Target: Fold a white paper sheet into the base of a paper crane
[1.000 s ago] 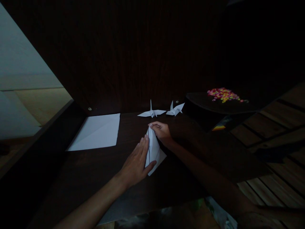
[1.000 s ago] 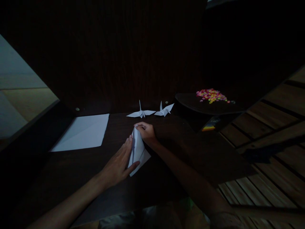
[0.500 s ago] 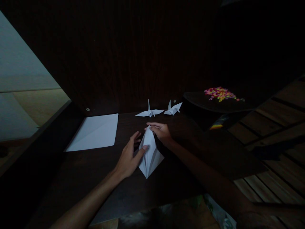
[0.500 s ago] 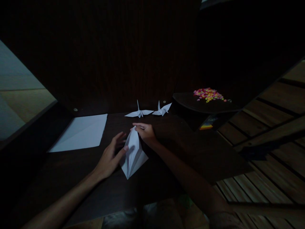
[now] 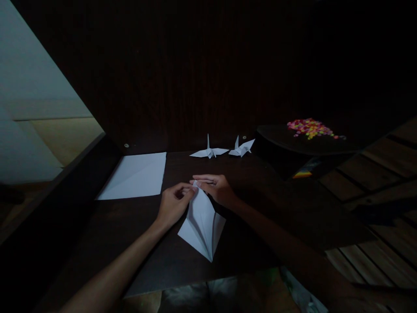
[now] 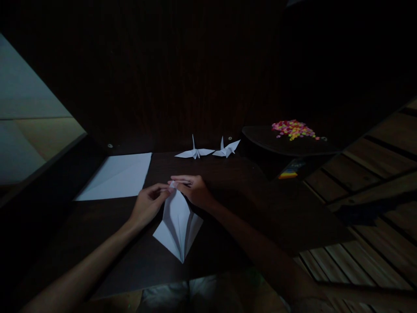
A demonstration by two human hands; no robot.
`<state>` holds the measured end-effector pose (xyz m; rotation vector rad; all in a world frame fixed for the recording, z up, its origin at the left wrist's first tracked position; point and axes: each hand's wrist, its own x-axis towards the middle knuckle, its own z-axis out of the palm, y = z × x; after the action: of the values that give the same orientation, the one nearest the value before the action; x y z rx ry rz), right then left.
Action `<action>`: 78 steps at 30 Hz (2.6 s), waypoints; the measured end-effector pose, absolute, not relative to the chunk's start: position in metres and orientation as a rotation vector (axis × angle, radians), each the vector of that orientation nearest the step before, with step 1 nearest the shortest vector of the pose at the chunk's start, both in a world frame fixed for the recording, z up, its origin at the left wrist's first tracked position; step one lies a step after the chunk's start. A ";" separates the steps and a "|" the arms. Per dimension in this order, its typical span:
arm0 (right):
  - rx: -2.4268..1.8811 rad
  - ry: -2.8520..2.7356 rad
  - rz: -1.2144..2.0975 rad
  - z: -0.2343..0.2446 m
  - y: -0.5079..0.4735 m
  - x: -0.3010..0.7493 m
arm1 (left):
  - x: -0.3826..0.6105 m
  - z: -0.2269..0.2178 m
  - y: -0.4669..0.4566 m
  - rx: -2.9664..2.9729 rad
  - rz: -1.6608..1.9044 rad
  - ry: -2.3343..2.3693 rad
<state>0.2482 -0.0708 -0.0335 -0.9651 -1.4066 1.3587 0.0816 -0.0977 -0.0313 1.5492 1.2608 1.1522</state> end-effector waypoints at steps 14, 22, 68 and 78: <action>-0.961 -1.492 1.360 -0.036 -0.071 0.249 | 0.083 -0.025 -0.106 1.685 1.344 1.335; -0.964 -1.616 1.300 -0.032 -0.076 0.252 | 0.085 -0.026 -0.105 1.604 1.339 1.299; -0.993 -1.720 1.135 -0.034 -0.083 0.253 | 0.084 -0.024 -0.106 1.433 1.307 1.180; -0.968 -1.767 1.156 -0.032 -0.085 0.251 | 0.083 -0.024 -0.104 1.363 1.364 1.256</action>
<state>0.2507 -0.0851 -0.0316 -0.9679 -1.7669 1.1562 0.0831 -0.1041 -0.0239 1.3628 1.2558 1.3644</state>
